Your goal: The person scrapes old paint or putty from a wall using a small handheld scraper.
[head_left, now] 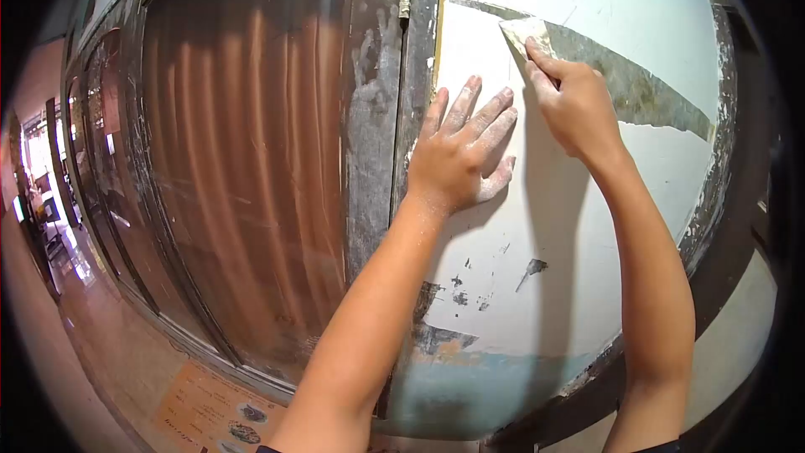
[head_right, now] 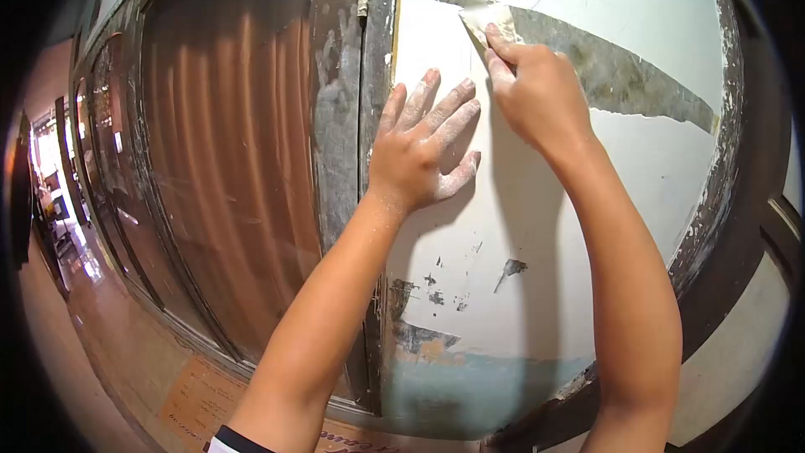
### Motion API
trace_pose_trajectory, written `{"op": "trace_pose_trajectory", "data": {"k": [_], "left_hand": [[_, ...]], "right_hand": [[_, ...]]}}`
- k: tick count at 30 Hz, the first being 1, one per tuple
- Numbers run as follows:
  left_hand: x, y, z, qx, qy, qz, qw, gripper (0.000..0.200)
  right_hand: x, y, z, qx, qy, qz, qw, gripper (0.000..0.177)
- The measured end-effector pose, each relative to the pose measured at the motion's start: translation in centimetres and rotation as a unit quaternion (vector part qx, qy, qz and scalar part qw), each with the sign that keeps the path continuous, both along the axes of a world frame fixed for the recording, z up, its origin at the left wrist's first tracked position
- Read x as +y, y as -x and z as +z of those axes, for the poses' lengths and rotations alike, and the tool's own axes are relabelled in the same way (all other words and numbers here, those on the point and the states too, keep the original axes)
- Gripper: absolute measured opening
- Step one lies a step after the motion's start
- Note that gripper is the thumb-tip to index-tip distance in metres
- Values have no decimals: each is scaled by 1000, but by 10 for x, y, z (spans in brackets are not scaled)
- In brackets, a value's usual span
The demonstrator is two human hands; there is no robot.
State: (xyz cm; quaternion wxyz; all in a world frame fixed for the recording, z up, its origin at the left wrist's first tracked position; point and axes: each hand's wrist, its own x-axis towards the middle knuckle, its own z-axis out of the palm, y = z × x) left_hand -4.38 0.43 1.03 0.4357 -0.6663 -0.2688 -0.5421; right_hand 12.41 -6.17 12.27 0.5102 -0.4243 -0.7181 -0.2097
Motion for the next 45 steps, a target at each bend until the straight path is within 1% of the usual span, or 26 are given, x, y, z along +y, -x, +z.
{"op": "trace_pose_trajectory", "data": {"k": [1, 2, 7, 9, 11, 13, 15, 17, 18, 22, 25, 26, 27, 29, 30, 31, 33, 37, 38, 41, 42, 45], "left_hand": [[0, -1, 0, 4, 1, -1, 1000, 60], [1, -1, 0, 4, -5, -3, 1000, 60], [1, 0, -1, 3, 0, -5, 1000, 60], [1, 0, 0, 2, -2, -9, 1000, 60], [0, -2, 0, 0, -4, -8, 1000, 60], [1, -1, 1, 1, -4, -11, 1000, 60], [0, 0, 1, 1, -7, -13, 1000, 60], [-3, -1, 2, 3, 3, -10, 1000, 61], [-2, -1, 1, 2, 2, -7, 1000, 62], [0, 0, 1, 5, -1, -10, 1000, 61], [0, 0, 1, 7, 10, 2, 1000, 59], [0, 0, 1, 8, 3, 3, 1000, 60], [1, 0, 1, 8, 2, 4, 1000, 60], [2, 0, 1, 7, -1, -5, 1000, 61], [2, 1, 1, 9, 0, -1, 1000, 61], [2, 0, 2, 8, -1, -2, 1000, 61], [1, 0, 1, 10, 10, 2, 1000, 60], [2, 0, -1, 5, 0, -6, 1000, 60], [3, 1, -1, 10, -1, -7, 1000, 60], [1, 1, 1, 13, 10, -4, 1000, 58], [2, 1, 1, 9, -1, -17, 1000, 56], [3, 0, 0, 7, -12, -6, 1000, 56]], "right_hand": [[4, -2, -1, -1, -1, -4, 1000, 37], [9, -2, -5, -11, -48, -5, 999, 37], [22, -7, -6, -12, -49, 21, 999, 39], [25, -6, -5, -37, -102, 23, 994, 39], [17, -4, -6, -30, -90, 18, 995, 38], [3, 1, -5, 9, -11, 22, 1000, 38], [5, 4, -2, 5, -9, 14, 1000, 36], [14, 2, 0, -15, -42, 19, 999, 35], [12, 5, -5, 13, -60, 45, 997, 35], [11, 6, -7, 10, -36, 30, 999, 35], [15, 9, -4, -10, -42, -21, 999, 38], [20, 7, -6, -13, -76, -5, 997, 38], [18, 6, -5, -13, -76, -3, 997, 38], [12, 7, -1, -15, -34, 6, 999, 39], [4, 10, 1, -20, -8, -10, 1000, 38], [6, 12, 1, -21, -9, -10, 1000, 38], [11, 13, -4, -23, -58, -24, 998, 38], [8, 13, -1, -9, -30, -6, 999, 38], [17, 12, -1, -31, -75, -13, 997, 38], [10, 19, -4, -6, -68, -6, 998, 38], [10, 17, -4, -2, -57, -2, 998, 38], [19, 14, -3, -21, -65, -12, 998, 38]]}}
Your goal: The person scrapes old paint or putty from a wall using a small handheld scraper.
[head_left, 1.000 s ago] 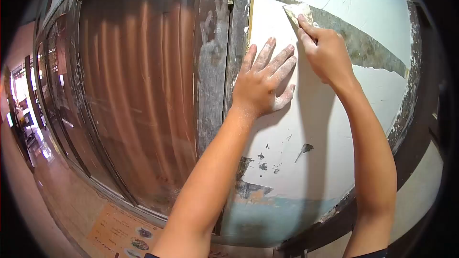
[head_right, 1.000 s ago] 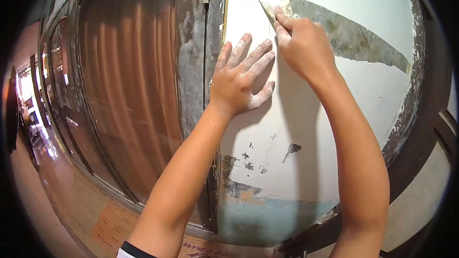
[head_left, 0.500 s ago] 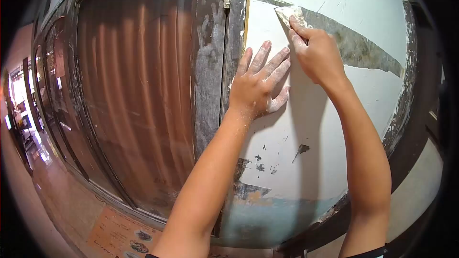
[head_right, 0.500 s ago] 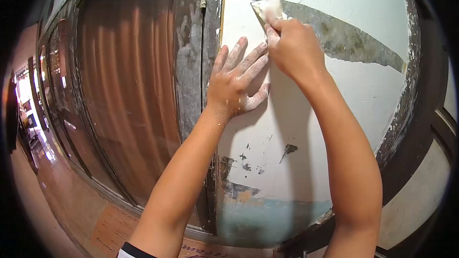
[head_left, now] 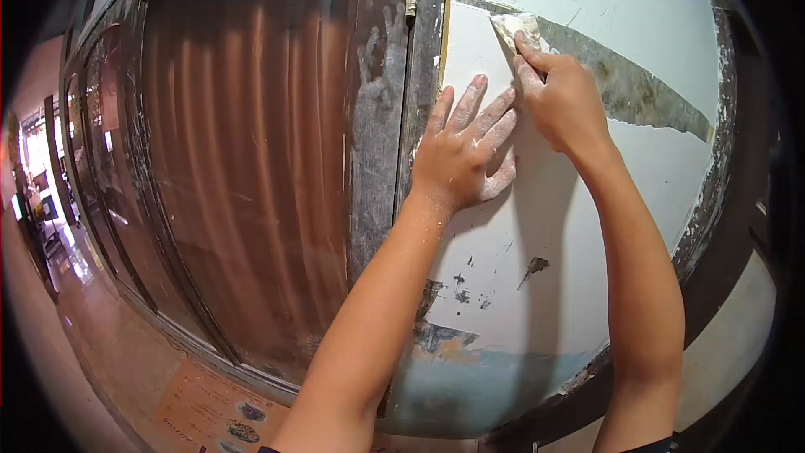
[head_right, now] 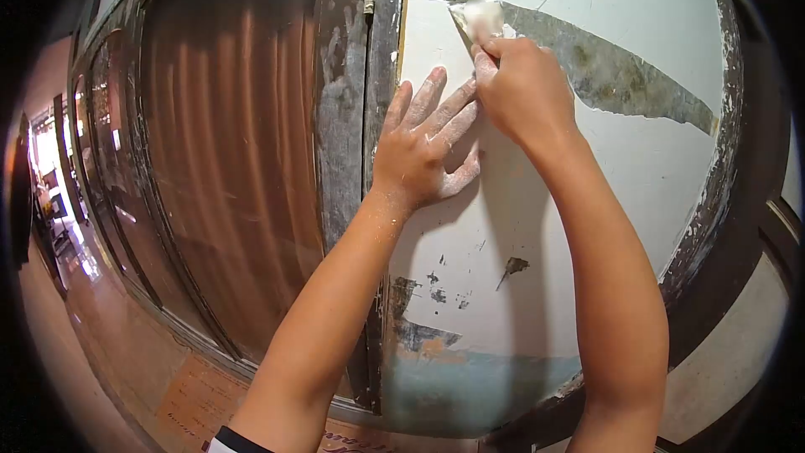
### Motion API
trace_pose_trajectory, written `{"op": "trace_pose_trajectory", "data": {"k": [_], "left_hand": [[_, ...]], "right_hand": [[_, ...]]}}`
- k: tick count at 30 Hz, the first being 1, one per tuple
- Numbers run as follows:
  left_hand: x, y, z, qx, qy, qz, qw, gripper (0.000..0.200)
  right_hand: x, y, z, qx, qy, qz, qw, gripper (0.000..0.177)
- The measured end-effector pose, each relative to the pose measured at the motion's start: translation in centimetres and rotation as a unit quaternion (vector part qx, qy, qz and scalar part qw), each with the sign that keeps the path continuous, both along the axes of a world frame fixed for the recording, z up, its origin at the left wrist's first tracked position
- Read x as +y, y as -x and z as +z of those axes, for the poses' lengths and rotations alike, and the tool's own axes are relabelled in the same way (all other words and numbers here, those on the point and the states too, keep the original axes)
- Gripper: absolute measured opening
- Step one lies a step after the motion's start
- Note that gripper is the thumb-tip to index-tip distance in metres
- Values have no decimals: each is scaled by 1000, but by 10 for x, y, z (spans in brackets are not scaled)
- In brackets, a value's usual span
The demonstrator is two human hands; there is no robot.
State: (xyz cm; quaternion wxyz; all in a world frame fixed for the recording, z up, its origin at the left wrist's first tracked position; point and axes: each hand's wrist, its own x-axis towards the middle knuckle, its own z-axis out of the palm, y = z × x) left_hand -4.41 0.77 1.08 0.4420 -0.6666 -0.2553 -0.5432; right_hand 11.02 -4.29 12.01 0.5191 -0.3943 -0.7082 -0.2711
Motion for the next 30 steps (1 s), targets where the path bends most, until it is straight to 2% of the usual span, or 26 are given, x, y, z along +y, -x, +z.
{"op": "trace_pose_trajectory", "data": {"k": [4, 8, 9, 12, 13, 16, 20, 24, 26, 30], "left_hand": [[-2, 1, -1, 1, 24, -7, 1000, 55], [-1, 1, 0, 1, 17, -8, 1000, 55], [-1, 1, 0, -1, 9, -7, 1000, 55], [-2, 1, 0, 1, 17, -19, 1000, 54], [-3, 0, 0, 0, 17, -5, 1000, 54], [-2, 0, -1, 0, 18, 0, 1000, 54], [-2, 1, -1, 2, 24, -3, 1000, 52], [-2, 1, -1, 1, 24, -9, 1000, 53], [-2, 0, -2, -1, 29, -6, 1000, 54], [0, 1, -2, 3, 19, 6, 1000, 56]], "right_hand": [[-8, 6, -1, 25, 13, 21, 999, 39], [-3, 1, 6, -8, 30, -8, 999, 38], [1, 3, 6, -17, -13, -6, 1000, 39], [-1, 3, 1, 3, -24, 3, 1000, 38], [-9, 3, 2, 8, 23, 10, 1000, 38], [-15, 7, 7, 15, 67, -3, 998, 38], [-2, 4, 2, -3, 7, 13, 1000, 38], [-10, 7, 9, -9, 44, -2, 999, 38], [-16, 11, 5, -2, 42, -17, 999, 38], [-12, 12, 4, 9, 13, 16, 1000, 36]]}}
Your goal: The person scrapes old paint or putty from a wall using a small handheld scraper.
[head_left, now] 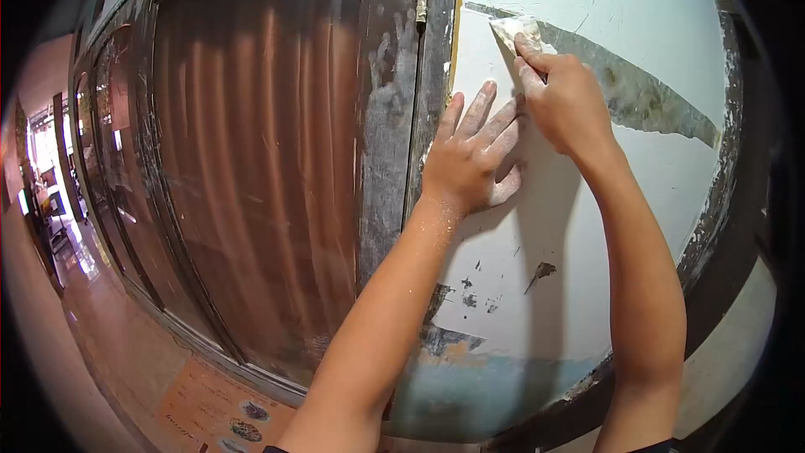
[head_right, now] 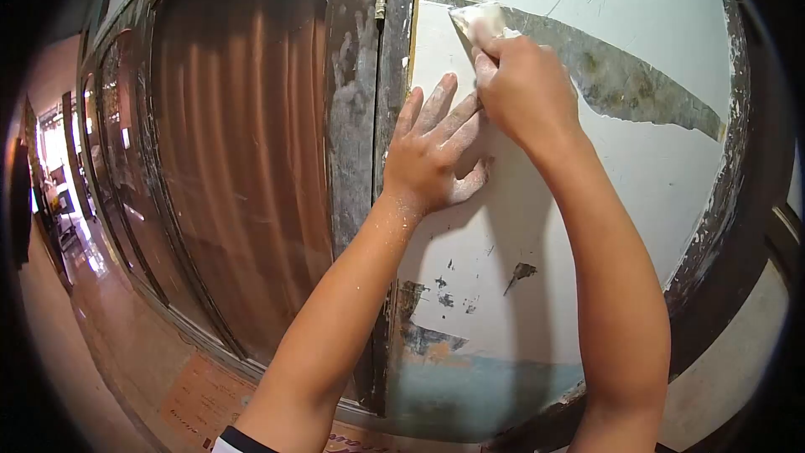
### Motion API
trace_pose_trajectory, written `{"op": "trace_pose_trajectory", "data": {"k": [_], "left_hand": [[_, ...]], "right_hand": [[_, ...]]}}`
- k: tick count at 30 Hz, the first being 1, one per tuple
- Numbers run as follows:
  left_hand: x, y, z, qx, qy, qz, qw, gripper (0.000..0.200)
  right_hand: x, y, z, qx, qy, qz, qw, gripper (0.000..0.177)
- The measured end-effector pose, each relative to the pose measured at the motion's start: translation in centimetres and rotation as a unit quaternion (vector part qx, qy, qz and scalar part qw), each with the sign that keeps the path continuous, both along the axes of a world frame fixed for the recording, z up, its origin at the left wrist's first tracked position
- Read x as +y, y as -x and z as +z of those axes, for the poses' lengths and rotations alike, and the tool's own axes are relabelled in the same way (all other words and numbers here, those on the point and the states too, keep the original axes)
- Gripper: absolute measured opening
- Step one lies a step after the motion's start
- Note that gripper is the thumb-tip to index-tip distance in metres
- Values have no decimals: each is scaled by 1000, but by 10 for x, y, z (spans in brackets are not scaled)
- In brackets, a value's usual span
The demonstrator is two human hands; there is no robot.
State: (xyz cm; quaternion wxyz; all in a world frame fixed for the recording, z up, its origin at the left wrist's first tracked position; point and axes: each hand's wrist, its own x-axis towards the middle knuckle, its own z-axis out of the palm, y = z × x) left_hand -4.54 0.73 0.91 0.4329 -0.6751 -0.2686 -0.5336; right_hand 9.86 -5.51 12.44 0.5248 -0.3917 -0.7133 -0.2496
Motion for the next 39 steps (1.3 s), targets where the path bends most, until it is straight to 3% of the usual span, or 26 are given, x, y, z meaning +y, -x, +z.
{"op": "trace_pose_trajectory", "data": {"k": [4, 8, 10, 14, 15, 19, 20, 22, 27, 36, 39], "left_hand": [[0, -1, 0, -2, 11, -2, 1000, 60], [0, 1, 0, 3, 9, 3, 1000, 63], [-1, 1, 1, 1, 6, -21, 1000, 62], [-2, -1, 1, -2, -2, -10, 1000, 61], [-3, 0, 1, -3, -2, -10, 1000, 61], [-4, 1, 1, 7, 25, -4, 1000, 66], [-5, 2, 1, 13, 43, 12, 999, 66], [-1, 0, 1, 1, 16, 5, 1000, 67], [0, 1, 0, 10, 19, -6, 1000, 70], [1, 1, -1, 2, 6, -20, 1000, 75], [0, 1, -1, 2, -1, 0, 1000, 75]], "right_hand": [[2, 2, 0, -9, 35, -30, 999, 39], [11, 4, -6, -13, -43, 5, 999, 40], [3, 12, -3, 14, 37, -12, 999, 40], [-2, 16, -7, 33, 40, 8, 999, 39], [-21, 21, -1, 52, 130, 9, 990, 39], [0, 28, -7, 30, -4, -9, 1000, 33], [1, 25, -8, 29, -2, -9, 1000, 33], [-17, 27, -4, 60, 114, 33, 991, 37], [12, 28, -7, 43, -6, 41, 998, 31], [2, 29, -3, 32, 34, 15, 999, 38], [-8, 29, 1, 32, 107, 8, 994, 38]]}}
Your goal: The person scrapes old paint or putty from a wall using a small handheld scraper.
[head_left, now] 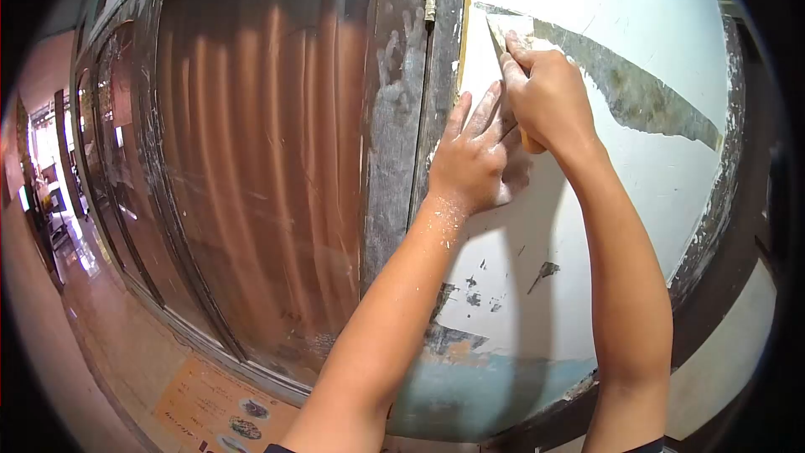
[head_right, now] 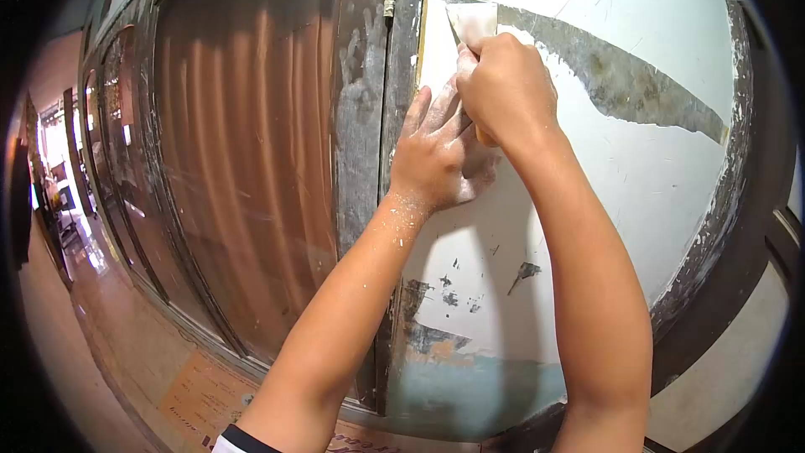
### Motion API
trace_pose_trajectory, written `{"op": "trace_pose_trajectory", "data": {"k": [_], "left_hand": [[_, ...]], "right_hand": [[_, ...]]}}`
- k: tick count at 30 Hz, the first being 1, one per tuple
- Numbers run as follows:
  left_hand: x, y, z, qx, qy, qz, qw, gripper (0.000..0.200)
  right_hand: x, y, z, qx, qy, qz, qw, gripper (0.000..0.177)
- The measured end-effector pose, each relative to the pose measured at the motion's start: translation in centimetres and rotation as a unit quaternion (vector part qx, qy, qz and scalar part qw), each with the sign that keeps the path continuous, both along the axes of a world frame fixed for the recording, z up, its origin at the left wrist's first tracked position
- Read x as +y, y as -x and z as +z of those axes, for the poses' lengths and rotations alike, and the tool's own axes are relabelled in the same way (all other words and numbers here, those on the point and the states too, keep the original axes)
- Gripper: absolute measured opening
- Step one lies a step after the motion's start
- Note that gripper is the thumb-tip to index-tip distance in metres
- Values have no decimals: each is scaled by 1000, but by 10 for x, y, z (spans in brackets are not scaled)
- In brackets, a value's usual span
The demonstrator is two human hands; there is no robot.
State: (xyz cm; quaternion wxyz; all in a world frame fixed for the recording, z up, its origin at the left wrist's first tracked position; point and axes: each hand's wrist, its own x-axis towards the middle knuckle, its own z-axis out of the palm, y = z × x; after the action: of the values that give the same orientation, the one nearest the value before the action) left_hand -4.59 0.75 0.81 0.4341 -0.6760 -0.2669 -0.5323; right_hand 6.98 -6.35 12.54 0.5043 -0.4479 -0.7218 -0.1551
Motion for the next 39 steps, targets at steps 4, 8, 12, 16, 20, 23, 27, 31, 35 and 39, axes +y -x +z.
{"op": "trace_pose_trajectory", "data": {"k": [4, 8, 12, 16, 20, 23, 27, 31, 35, 39], "left_hand": [[-1, 0, 0, 3, 8, 1, 1000, 73], [2, -1, -1, -3, -1, -11, 1000, 71], [0, -1, -1, -4, 8, -24, 1000, 73], [1, 1, 0, -3, 8, -15, 1000, 74], [0, -1, -2, -4, 15, -19, 1000, 72], [2, 0, 1, -10, -6, -12, 1000, 70], [1, -2, -4, -8, 10, -25, 1000, 69], [2, -1, 0, -9, 3, -29, 1000, 67], [5, 1, -2, -2, 18, -30, 999, 66], [3, 2, 0, 1, 12, -31, 999, 70]], "right_hand": [[6, 2, -2, 4, -50, -13, 999, 38], [11, -3, -2, -23, -80, 1, 997, 30], [12, -1, -6, 1, -104, 26, 994, 29], [16, -2, -2, -24, -86, 18, 996, 31], [15, 0, -5, -9, -95, 13, 995, 33], [14, 2, -3, -6, -76, 20, 997, 33], [12, 4, -4, -1, -58, 21, 998, 39], [4, 5, 2, -14, -12, 7, 1000, 39], [19, 7, -7, -14, -110, 22, 994, 33], [5, 10, 3, -19, -26, 14, 999, 38]]}}
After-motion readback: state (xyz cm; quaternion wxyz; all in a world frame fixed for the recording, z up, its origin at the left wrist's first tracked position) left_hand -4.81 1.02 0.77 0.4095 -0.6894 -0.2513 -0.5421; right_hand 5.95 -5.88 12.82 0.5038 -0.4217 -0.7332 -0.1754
